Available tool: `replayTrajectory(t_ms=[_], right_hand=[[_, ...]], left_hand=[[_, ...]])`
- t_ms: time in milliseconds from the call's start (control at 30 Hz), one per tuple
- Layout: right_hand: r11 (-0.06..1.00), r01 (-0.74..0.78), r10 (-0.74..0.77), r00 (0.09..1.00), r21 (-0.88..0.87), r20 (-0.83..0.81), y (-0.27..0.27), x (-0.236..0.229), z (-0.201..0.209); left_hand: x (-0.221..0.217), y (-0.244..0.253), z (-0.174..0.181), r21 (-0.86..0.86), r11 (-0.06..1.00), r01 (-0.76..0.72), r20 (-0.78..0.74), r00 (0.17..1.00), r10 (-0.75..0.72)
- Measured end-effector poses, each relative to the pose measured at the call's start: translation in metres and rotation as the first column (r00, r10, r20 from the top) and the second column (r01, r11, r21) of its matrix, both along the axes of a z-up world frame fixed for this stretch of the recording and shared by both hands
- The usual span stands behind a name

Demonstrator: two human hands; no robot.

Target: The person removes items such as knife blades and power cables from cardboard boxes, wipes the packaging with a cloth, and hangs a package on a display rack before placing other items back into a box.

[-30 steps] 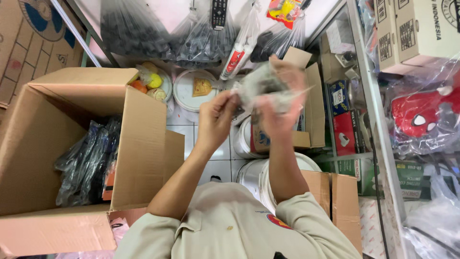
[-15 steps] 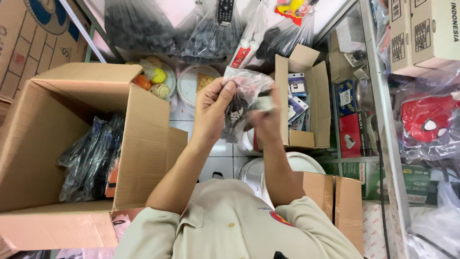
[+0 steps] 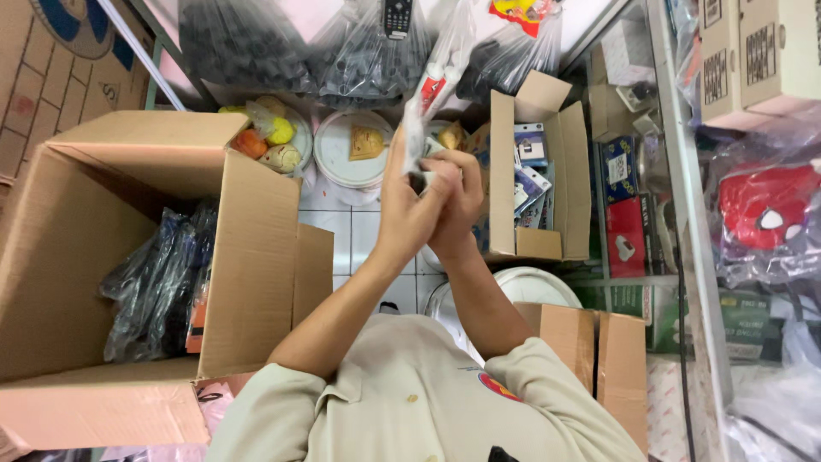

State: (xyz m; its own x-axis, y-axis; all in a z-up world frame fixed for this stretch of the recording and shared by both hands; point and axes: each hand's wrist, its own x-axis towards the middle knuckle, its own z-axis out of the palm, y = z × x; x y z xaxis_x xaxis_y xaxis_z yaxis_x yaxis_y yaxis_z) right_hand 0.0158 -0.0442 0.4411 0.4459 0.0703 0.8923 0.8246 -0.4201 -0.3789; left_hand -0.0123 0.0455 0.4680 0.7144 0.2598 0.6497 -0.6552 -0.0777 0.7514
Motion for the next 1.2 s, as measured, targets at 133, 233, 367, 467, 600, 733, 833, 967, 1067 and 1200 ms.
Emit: replayTrajectory(t_ms=[133, 233, 367, 467, 600, 733, 833, 967, 1067, 1200], right_hand=[[0.997, -0.041, 0.043, 0.998, -0.066, 0.035, 0.001, 0.002, 0.006], [0.989, -0.124, 0.123, 0.992, -0.087, -0.017, -0.004, 0.002, 0.004], [0.903, -0.236, 0.301, 0.944, 0.359, -0.138, -0.008, 0.002, 0.001], [0.836, -0.256, 0.294, 0.956, 0.485, 0.0, -0.004, 0.001, 0.006], [0.953, -0.286, 0.295, 0.951, -0.1, 0.095, -0.001, -0.005, 0.02], [0.942, -0.226, 0.263, 0.956, -0.249, 0.128, -0.002, -0.014, 0.023], [0.966, -0.159, 0.186, 0.975, -0.205, 0.123, -0.009, -0.023, 0.0], [0.986, -0.092, 0.093, 0.996, -0.142, 0.002, -0.022, -0.023, -0.05], [0.992, -0.075, 0.065, 0.992, -0.101, -0.104, -0.032, -0.017, -0.085], [0.828, -0.161, 0.39, 0.854, 0.537, -0.345, -0.05, -0.012, -0.091]], left_hand=[[0.013, 0.007, -0.005, -0.286, 0.947, 0.148, -0.161, 0.967, -0.199], [0.022, 0.02, -0.007, -0.455, 0.848, 0.273, -0.083, 0.935, -0.345], [0.033, 0.036, -0.011, -0.691, 0.587, 0.422, 0.016, 0.821, -0.571], [0.033, 0.036, -0.018, -0.768, 0.453, 0.453, -0.012, 0.697, -0.717], [0.03, 0.034, -0.02, -0.887, 0.31, 0.341, -0.028, 0.631, -0.775], [0.034, 0.049, -0.004, -0.764, 0.31, 0.565, 0.083, 0.564, -0.822], [0.032, 0.054, 0.008, -0.74, 0.397, 0.543, -0.003, 0.588, -0.809], [0.03, 0.071, 0.029, -0.722, 0.479, 0.499, -0.07, 0.636, -0.769], [0.03, 0.089, 0.044, -0.7, 0.501, 0.509, -0.063, 0.655, -0.753], [0.026, 0.109, 0.059, -0.667, 0.522, 0.532, -0.049, 0.667, -0.743]])
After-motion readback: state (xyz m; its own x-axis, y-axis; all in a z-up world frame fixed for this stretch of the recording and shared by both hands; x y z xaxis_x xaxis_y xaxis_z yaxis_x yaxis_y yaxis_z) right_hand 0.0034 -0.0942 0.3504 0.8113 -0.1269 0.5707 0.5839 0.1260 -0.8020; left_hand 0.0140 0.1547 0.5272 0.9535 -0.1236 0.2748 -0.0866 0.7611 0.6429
